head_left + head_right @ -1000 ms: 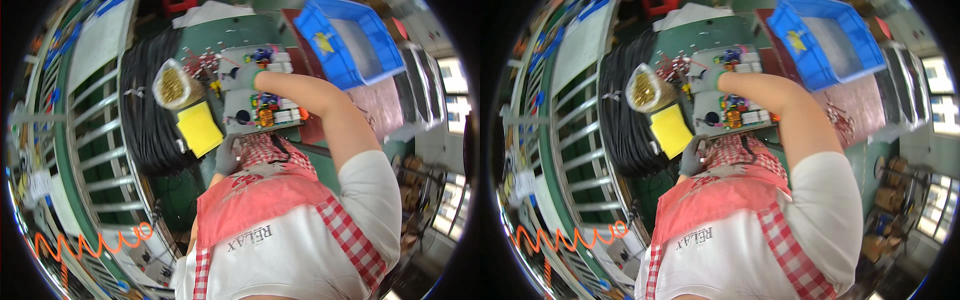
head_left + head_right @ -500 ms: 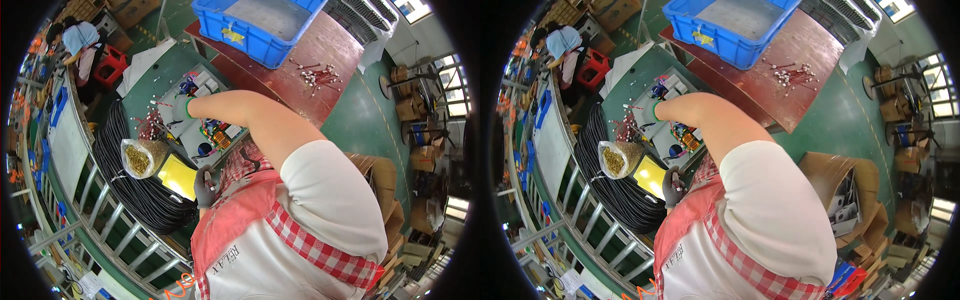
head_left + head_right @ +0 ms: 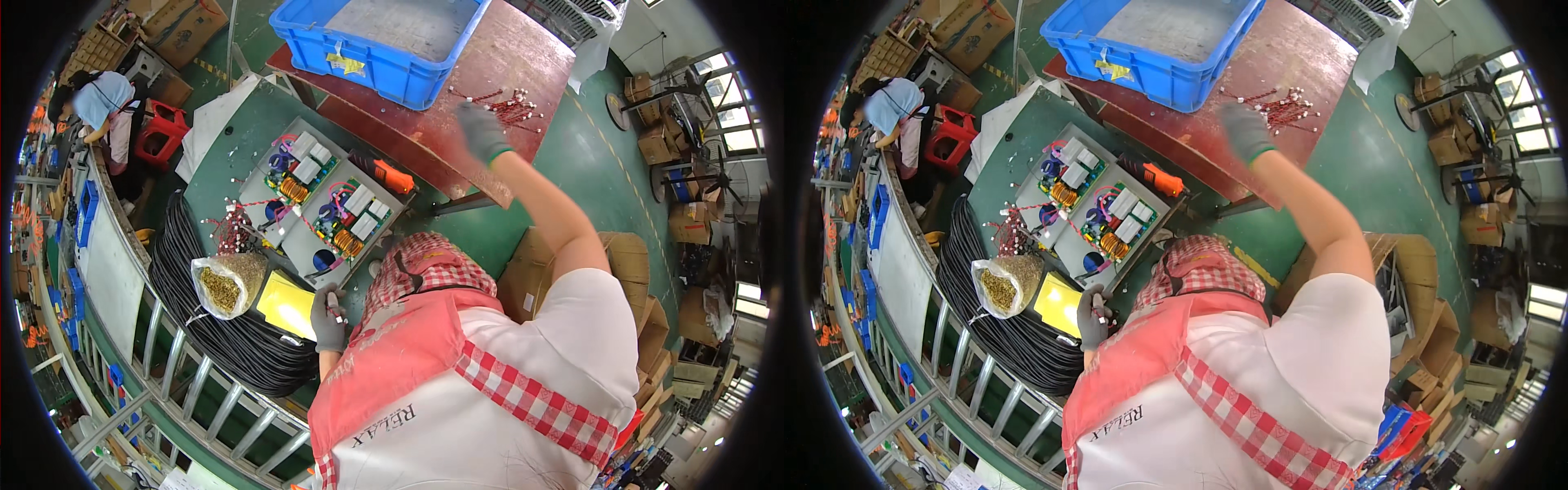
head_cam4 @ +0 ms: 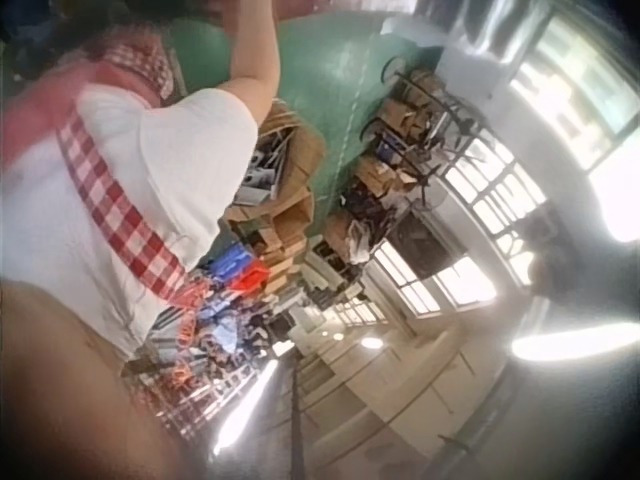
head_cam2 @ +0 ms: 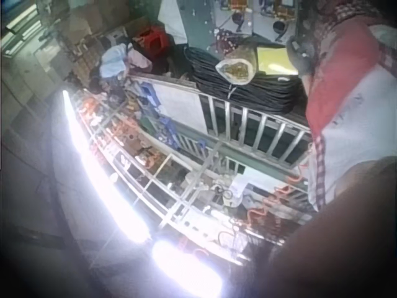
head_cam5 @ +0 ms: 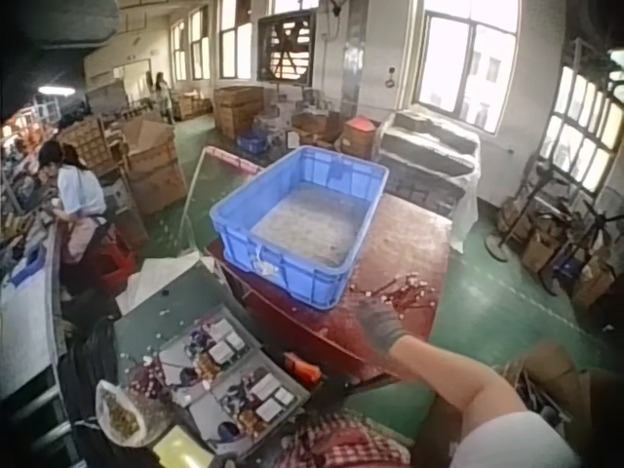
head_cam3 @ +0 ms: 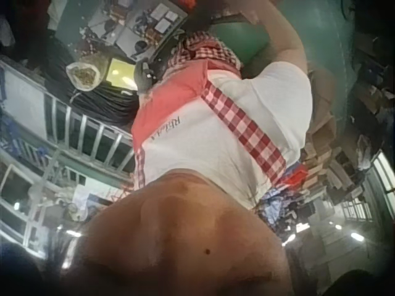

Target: The person assembles an electronic device by placing a yellow insulating sheet and a circuit board onto a metal chassis. They use a power drill to secure components and connect wires to the board. The person then moves the assembled unit to a testing station and uses a pneumatic tool to tighten screws on the device.

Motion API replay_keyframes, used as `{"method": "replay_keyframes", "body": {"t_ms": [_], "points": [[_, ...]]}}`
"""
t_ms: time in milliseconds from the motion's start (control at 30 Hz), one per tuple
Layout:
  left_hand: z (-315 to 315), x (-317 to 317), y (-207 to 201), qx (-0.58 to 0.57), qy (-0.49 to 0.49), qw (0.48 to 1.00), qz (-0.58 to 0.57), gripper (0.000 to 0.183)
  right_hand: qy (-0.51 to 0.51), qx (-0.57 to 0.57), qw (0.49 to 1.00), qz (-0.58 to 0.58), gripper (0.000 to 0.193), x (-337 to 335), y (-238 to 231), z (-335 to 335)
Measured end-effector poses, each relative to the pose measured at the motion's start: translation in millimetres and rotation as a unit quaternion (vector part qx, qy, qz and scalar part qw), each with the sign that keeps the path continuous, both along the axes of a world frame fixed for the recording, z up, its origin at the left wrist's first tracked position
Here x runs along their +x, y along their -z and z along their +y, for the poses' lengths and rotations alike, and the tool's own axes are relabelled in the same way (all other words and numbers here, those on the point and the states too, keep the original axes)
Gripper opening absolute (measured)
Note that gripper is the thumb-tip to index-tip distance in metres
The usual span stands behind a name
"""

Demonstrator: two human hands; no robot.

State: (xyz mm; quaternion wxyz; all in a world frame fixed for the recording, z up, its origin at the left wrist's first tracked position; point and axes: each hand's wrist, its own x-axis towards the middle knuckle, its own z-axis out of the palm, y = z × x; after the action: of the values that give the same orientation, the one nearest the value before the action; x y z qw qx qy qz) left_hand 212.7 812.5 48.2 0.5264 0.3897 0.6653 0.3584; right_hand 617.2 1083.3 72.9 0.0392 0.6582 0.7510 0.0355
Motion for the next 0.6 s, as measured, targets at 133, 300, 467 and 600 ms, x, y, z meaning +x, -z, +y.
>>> {"method": "replay_keyframes", "body": {"t_ms": [133,300,467,600], "points": [[9,0,-7,-0.015,-0.027,1.0,0.001,0.029,0.03,-0.005,0.972,-0.233,0.06,111,41,11],[27,14,-19,-0.035,-0.051,0.998,-0.004,0.023,-0.023,-0.036,0.971,-0.236,0.064,124,78,46],[40,23,-21,-0.03,-0.041,0.999,0.012,0.023,-0.013,-0.108,0.984,-0.142,0.042,107,77,79],[42,23,-19,-0.033,-0.059,0.998,0.009,0.023,-0.006,-0.176,0.979,-0.102,0.017,108,66,84]]}}
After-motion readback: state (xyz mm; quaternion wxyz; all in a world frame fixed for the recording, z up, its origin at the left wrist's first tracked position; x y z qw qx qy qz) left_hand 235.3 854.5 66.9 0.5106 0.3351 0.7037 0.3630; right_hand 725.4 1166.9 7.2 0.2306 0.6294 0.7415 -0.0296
